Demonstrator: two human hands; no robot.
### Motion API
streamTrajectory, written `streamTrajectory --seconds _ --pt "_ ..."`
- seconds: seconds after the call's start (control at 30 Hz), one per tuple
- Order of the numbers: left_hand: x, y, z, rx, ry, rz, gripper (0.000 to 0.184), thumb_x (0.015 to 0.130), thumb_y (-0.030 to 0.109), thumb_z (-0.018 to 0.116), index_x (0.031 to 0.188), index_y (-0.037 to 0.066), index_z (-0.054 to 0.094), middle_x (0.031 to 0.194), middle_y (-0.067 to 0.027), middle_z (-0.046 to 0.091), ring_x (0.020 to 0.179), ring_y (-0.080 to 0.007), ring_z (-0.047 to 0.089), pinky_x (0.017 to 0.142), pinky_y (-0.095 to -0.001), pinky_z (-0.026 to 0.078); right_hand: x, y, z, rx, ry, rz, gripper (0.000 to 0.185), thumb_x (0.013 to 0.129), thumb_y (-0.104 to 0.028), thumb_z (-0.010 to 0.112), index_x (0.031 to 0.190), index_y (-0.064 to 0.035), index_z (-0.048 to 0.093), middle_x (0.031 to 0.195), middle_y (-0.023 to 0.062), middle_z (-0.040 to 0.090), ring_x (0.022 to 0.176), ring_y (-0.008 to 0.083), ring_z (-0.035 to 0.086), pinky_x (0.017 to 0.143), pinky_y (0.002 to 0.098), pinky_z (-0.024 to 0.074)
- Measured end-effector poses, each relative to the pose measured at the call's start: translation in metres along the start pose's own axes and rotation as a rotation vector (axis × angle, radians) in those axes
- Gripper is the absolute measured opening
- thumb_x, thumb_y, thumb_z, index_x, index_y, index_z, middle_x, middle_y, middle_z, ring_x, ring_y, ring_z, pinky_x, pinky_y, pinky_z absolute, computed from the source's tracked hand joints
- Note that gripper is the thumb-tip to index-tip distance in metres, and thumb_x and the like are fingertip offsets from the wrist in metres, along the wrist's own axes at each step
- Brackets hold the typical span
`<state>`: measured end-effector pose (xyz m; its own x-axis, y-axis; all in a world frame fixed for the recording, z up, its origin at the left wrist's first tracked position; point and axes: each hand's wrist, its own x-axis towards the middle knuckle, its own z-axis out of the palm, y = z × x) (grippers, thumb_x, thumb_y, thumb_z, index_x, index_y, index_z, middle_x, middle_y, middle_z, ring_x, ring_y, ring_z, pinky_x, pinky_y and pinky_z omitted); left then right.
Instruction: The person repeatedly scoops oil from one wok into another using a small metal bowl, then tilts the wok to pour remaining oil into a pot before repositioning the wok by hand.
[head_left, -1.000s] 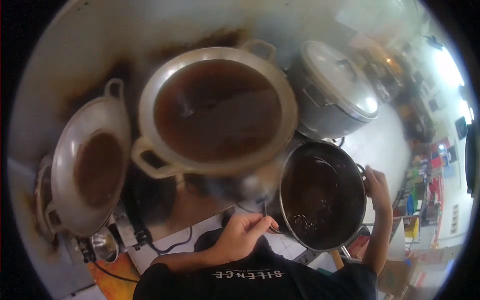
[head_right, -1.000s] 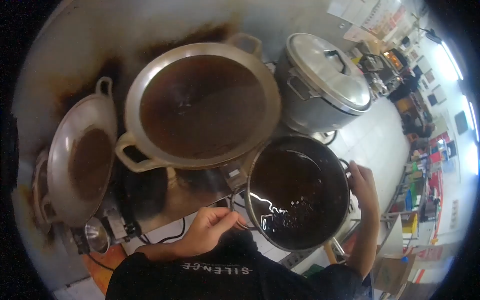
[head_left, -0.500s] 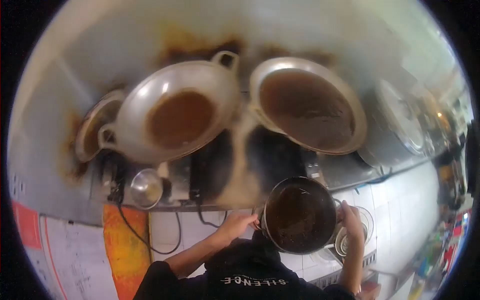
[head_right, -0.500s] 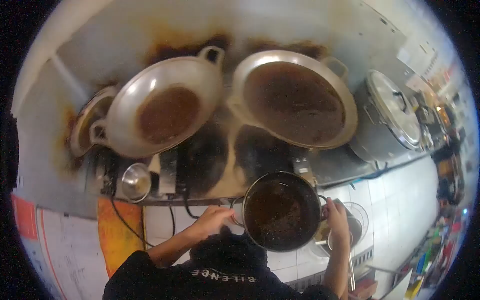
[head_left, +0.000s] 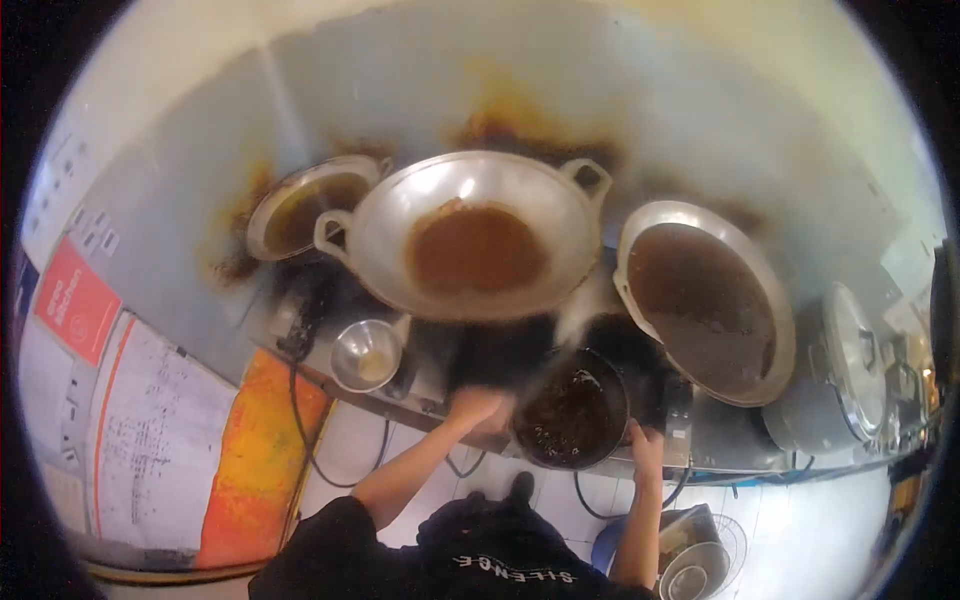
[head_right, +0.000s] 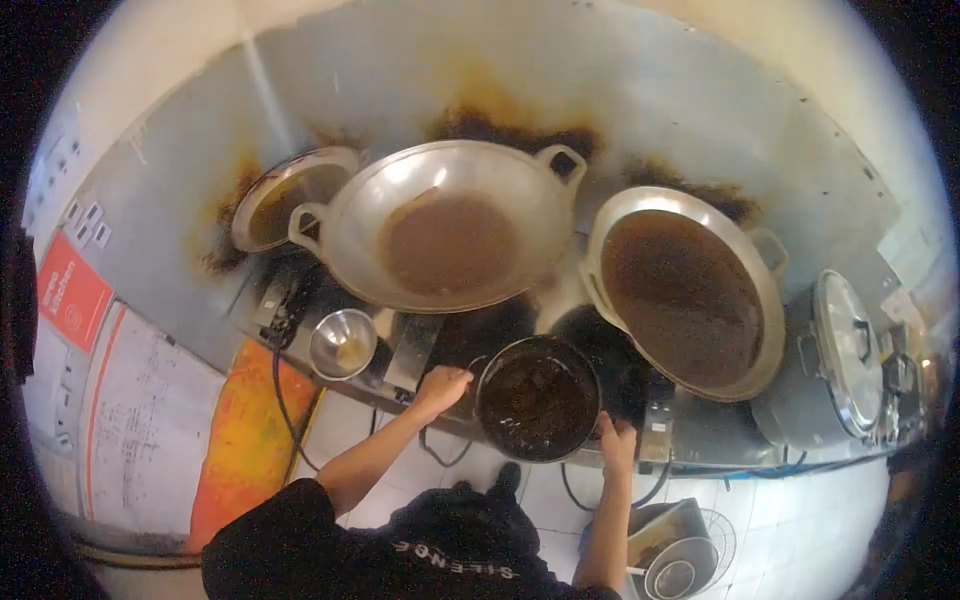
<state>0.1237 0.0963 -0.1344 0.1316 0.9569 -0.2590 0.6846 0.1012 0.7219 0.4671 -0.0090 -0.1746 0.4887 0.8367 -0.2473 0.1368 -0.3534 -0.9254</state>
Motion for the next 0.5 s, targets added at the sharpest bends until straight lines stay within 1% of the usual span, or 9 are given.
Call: streamTrajectory --seconds 0.03,0.13,0.17,0.23,0.27,0.3,0.37,0.47,0.5 --pt "0.005 0.008 -0.005 0.045 0.043 -0.005 0.035 0.080 0.032 0.053 0.076 -0.001 0.064 0.077 -0.0190 0.065 0.075 -0.0348 0.062 0.069 -0.0414 0.045 -0.006 -0.025 0.011 0.129 -0.005 -0.118 0.027 0.084 -0.029 0.063 0.080 -0.0020 0.062 0.067 0.0015 0.057 0.054 0.0082 0.045 0.046 0.0242 0.0328" --pt "0.010 0.016 -0.026 0.144 -0.025 0.068 0.035 0.084 0.031 0.050 0.084 0.000 0.066 0.080 -0.0176 0.066 0.080 -0.0331 0.063 0.074 -0.0404 0.047 0.013 -0.020 0.013 0.034 -0.088 -0.132 0.027 0.084 -0.029 0.063 0.084 -0.0020 0.062 0.069 0.0023 0.058 0.056 0.0080 0.047 0.047 0.0233 0.0343" --pt "0.007 0.014 -0.047 0.291 -0.214 0.152 0.035 0.087 0.030 0.050 0.092 0.000 0.066 0.081 -0.0150 0.068 0.078 -0.0283 0.066 0.074 -0.0374 0.049 0.008 -0.028 0.015 0.123 -0.024 0.046 0.027 0.086 -0.028 0.062 0.091 -0.0016 0.061 0.074 0.0030 0.059 0.059 0.0081 0.051 0.048 0.0219 0.0362" --pt "-0.008 0.022 -0.113 -0.072 -0.324 -0.192 0.030 0.086 0.026 0.054 0.093 0.000 0.066 0.078 -0.0123 0.069 0.071 -0.0215 0.067 0.067 -0.0347 0.051 0.021 -0.005 0.013 0.144 -0.044 0.009 0.027 0.087 -0.027 0.061 0.095 -0.0010 0.059 0.076 0.0038 0.060 0.060 0.0087 0.052 0.049 0.0214 0.0375" --pt "-0.009 0.005 -0.144 -0.141 -0.109 -0.231 0.029 0.085 0.028 0.056 0.088 0.001 0.066 0.073 -0.0103 0.066 0.066 -0.0198 0.064 0.064 -0.0326 0.049 0.020 0.011 0.010 0.176 -0.027 -0.027 0.028 0.088 -0.026 0.059 0.098 -0.0004 0.058 0.078 0.0046 0.060 0.061 0.0093 0.053 0.049 0.0208 0.0387" --pt "-0.004 -0.021 -0.176 -0.188 0.270 -0.236 0.029 0.085 0.029 0.057 0.083 0.001 0.066 0.067 -0.0082 0.064 0.061 -0.0182 0.061 0.060 -0.0305 0.047 0.017 0.029 0.008 0.172 -0.043 -0.003 0.028 0.088 -0.026 0.059 0.098 -0.0004 0.058 0.078 0.0046 0.060 0.061 0.0093 0.053 0.049 0.0208 0.0387" --pt "0.019 -0.057 -0.237 -0.297 0.849 -0.180 0.031 0.084 0.032 0.061 0.074 0.003 0.066 0.056 -0.0041 0.059 0.052 -0.0150 0.055 0.054 -0.0264 0.044 0.016 0.051 0.005 -0.079 0.198 -0.158 0.022 0.088 -0.015 0.057 0.097 0.0054 0.058 0.086 0.0086 0.062 0.071 0.0147 0.057 0.062 0.0257 0.0450" --pt "0.079 -0.081 -0.329 -0.571 0.825 -0.215 0.051 0.080 0.044 0.064 0.106 0.001 0.059 0.096 -0.0066 0.058 0.087 -0.0145 0.052 0.079 -0.0289 0.043 -0.015 0.035 0.020 0.012 0.201 -0.041 0.023 0.088 -0.015 0.057 0.098 0.0056 0.058 0.087 0.0111 0.062 0.074 0.0163 0.059 0.063 0.0260 0.0460" --pt "0.082 -0.085 -0.336 -0.573 0.803 -0.206 0.051 0.080 0.044 0.064 0.106 0.001 0.059 0.096 -0.0066 0.058 0.087 -0.0145 0.052 0.079 -0.0289 0.043 -0.025 0.019 0.025 0.013 0.224 -0.035 0.023 0.088 -0.015 0.057 0.098 0.0056 0.058 0.087 0.0111 0.062 0.074 0.0163 0.059 0.063 0.0260 0.0460"
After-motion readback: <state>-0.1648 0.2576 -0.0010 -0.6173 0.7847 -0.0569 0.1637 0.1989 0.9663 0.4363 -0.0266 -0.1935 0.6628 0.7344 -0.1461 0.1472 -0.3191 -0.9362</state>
